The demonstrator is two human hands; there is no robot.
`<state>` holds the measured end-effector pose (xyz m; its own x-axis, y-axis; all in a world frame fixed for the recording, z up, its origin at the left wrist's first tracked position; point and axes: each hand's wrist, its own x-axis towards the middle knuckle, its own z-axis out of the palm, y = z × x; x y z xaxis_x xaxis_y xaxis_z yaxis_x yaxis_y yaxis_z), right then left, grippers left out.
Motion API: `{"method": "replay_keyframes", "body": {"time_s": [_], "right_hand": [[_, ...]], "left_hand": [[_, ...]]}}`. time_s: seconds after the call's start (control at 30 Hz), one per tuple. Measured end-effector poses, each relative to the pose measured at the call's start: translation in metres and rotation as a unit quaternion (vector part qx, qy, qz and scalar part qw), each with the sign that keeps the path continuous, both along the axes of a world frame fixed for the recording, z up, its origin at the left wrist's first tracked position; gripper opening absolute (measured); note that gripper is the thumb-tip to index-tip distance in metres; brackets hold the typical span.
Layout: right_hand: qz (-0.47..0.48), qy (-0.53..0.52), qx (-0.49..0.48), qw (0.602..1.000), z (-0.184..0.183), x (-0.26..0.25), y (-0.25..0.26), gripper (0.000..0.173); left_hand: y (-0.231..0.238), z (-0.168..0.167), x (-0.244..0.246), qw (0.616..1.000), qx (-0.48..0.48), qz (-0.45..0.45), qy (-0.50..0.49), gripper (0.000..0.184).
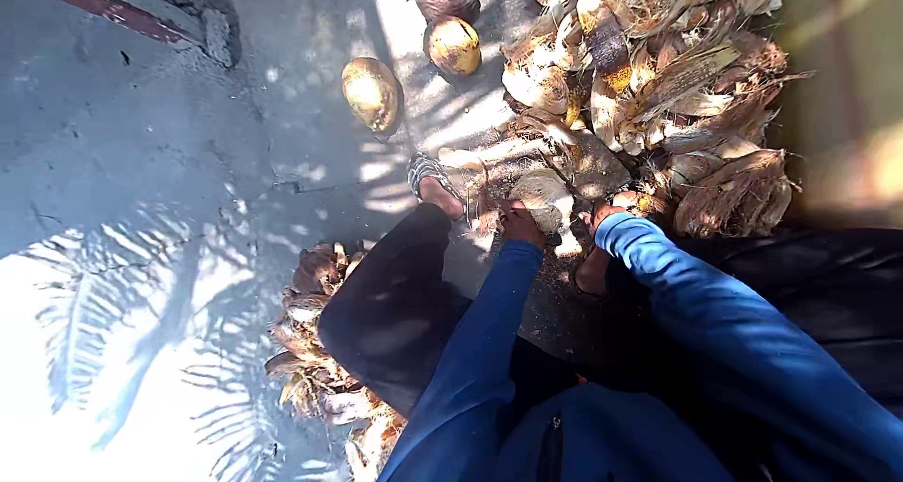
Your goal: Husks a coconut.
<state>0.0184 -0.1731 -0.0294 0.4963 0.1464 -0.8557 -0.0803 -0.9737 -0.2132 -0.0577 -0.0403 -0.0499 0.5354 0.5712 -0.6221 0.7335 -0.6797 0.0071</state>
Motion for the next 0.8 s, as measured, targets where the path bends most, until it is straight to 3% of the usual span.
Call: {"method": "replay_keyframes", "body": {"time_s": [0.03,0.2,0.3,0.4,0.5,0.6,0.73,0.8], "right_hand": [[-0.005,-0.001,0.012,1.000,-0.005,0.005,0.001,0.063],[0.058,0.004,0.000,0.998,0.061,-0.015,-0.029,0.064],[0.076,0.030,-0.012,0.997,0.078,-0.027,-0.036,0.066],[0.049,0.039,-0.003,0.998,0.059,-0.019,-0.023,0.063],[0.005,0.029,0.039,0.999,0.012,0.005,0.000,0.059],[-0.028,0.017,0.105,0.994,-0.032,0.020,0.003,0.051],[-0.032,0.075,0.103,0.991,-0.002,0.015,-0.027,0.055],[-0.071,-0.014,0.113,0.991,-0.004,-0.011,-0.039,0.055]], "left_hand": [[0.003,0.004,0.003,1.000,-0.005,-0.004,0.004,0.101],[0.013,0.012,0.015,1.000,-0.013,0.004,-0.010,0.100],[0.014,0.011,0.015,1.000,-0.011,0.008,-0.020,0.103],[0.017,0.005,0.015,1.000,-0.003,0.010,-0.024,0.104],[0.011,-0.005,0.004,1.000,0.006,-0.003,-0.026,0.106],[0.010,0.006,0.001,1.000,-0.003,-0.021,-0.007,0.106],[0.022,0.015,0.014,0.999,-0.013,-0.014,-0.032,0.100],[0.036,0.003,0.020,0.998,-0.002,-0.012,-0.057,0.106]]}}
